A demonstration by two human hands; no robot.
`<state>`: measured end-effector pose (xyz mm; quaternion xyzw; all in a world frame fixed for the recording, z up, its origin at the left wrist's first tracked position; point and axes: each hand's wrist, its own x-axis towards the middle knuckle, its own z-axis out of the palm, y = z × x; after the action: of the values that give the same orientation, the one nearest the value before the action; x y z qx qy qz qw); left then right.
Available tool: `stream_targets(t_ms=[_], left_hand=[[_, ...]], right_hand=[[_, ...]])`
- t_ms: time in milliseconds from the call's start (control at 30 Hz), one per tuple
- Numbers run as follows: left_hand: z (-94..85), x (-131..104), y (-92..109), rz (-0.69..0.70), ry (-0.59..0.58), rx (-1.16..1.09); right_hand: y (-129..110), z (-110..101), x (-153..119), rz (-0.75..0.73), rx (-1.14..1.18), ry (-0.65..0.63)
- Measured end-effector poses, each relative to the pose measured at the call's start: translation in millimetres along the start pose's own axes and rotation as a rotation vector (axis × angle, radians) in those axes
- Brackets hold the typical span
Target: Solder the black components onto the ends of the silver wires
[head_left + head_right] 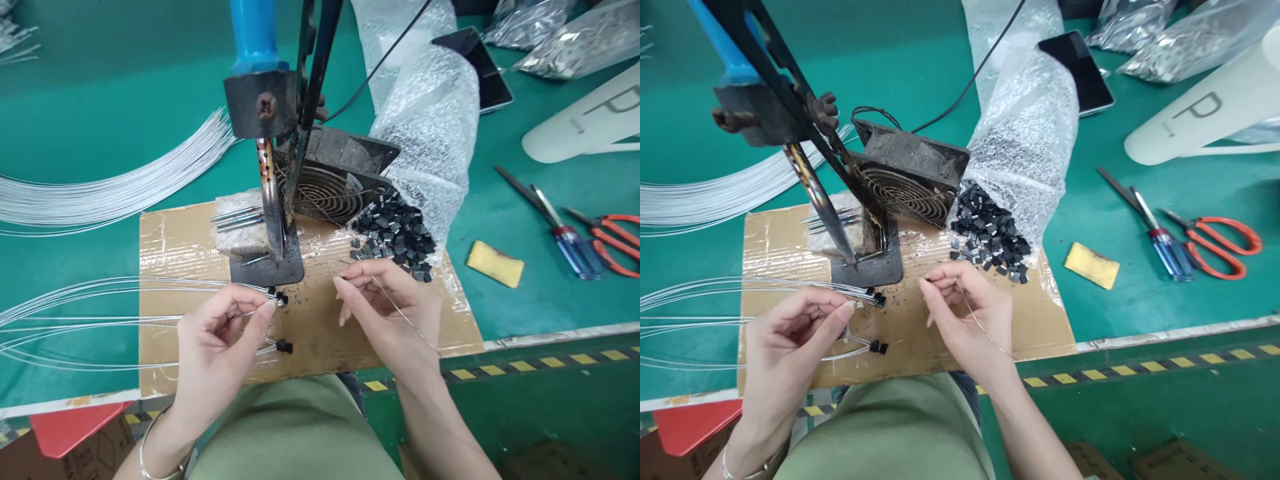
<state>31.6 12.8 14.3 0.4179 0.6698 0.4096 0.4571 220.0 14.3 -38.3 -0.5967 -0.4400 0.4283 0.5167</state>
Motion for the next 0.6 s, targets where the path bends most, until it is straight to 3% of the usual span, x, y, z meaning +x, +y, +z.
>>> stream_targets(t_ms=[233, 367, 600], left_hand=[[-2.2, 1.9, 2.7, -0.014, -0.019, 0.019], [-9.4, 5.9, -2.0, 0.047, -0.13, 0.025], [-15.5, 9.4, -2.9, 0.041, -0.289, -0.034]], right_hand=[[-16.2, 23.7, -11.3, 0.227, 0.352, -0.105], [-15.9, 31.6, -13.6, 0.247, 0.471, -0.204], [-17.8, 40.4, -16.0, 0.341, 0.536, -0.237]])
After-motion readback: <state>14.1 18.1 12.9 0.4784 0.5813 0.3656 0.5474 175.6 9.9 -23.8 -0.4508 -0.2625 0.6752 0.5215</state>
